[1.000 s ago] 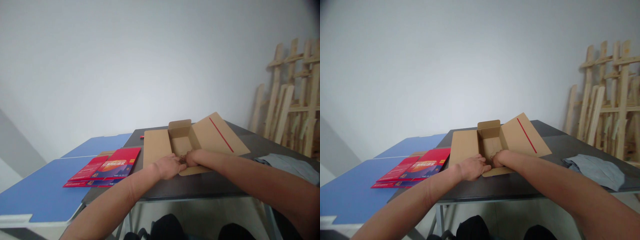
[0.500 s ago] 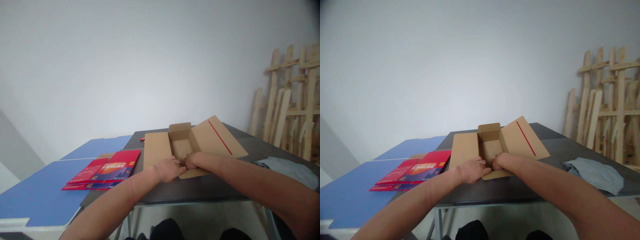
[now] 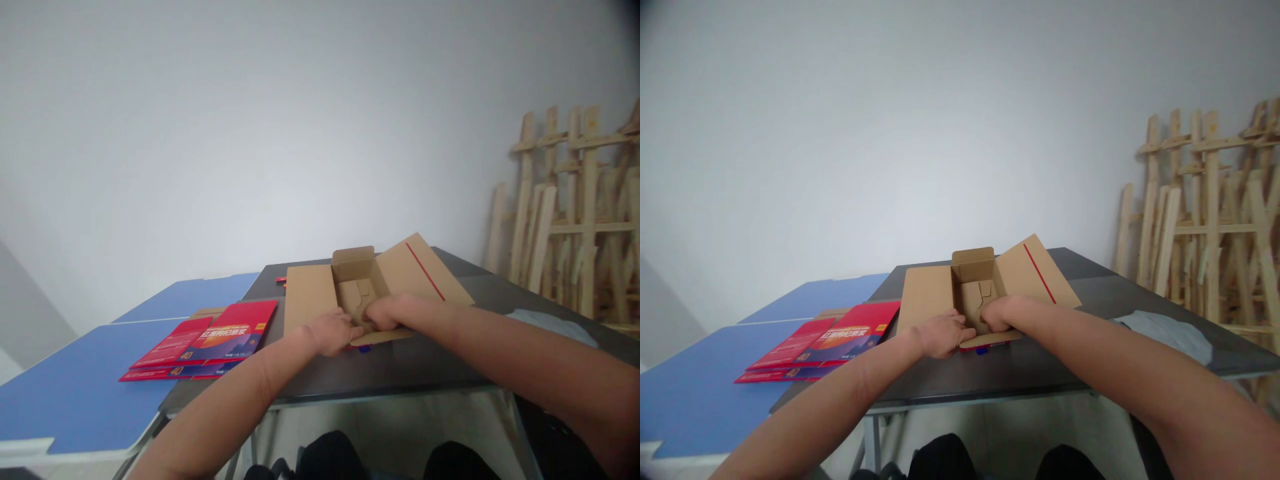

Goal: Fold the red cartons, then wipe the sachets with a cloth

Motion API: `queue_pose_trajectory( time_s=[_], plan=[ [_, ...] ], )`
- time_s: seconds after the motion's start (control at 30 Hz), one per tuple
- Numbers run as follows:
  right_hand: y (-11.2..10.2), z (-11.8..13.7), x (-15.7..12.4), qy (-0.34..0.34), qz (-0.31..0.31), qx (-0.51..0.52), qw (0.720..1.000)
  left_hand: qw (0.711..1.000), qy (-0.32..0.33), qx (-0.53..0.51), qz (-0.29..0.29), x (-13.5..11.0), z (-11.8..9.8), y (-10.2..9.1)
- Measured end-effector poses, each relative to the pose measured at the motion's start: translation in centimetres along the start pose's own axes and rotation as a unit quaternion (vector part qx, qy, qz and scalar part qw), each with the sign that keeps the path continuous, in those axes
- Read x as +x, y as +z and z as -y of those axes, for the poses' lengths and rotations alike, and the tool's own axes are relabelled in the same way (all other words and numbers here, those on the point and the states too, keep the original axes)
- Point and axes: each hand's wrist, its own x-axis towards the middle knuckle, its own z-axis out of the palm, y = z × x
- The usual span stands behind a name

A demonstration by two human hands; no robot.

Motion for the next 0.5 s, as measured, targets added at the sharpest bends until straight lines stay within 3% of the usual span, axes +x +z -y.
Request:
queue_pose_trajectory(
  time_s=[0.1,0.27,0.4,0.5],
  plan=[
    [-1.1,-0.9,-2.4,-0.057,-0.010,-0.079,0.995,1.000,-0.004,0.003,0.004,0.1,0.1,0.1],
    [-1.2,-3.0,-6.6,-0.138,-0.139,-0.145,0.970,1.000,0.003,0.006,-0.007,0.1,0.1,0.1],
    [0.7,-3.1,-9.8,-0.113,-0.218,-0.152,0.957,1.000,0.008,0.003,-0.012,0.0,0.1,-0.3],
    [3.7,-2.6,-11.1,-0.047,-0.302,-0.123,0.944,1.000,0.002,0.005,-0.005,-0.1,0.0,-0.5]
  ],
)
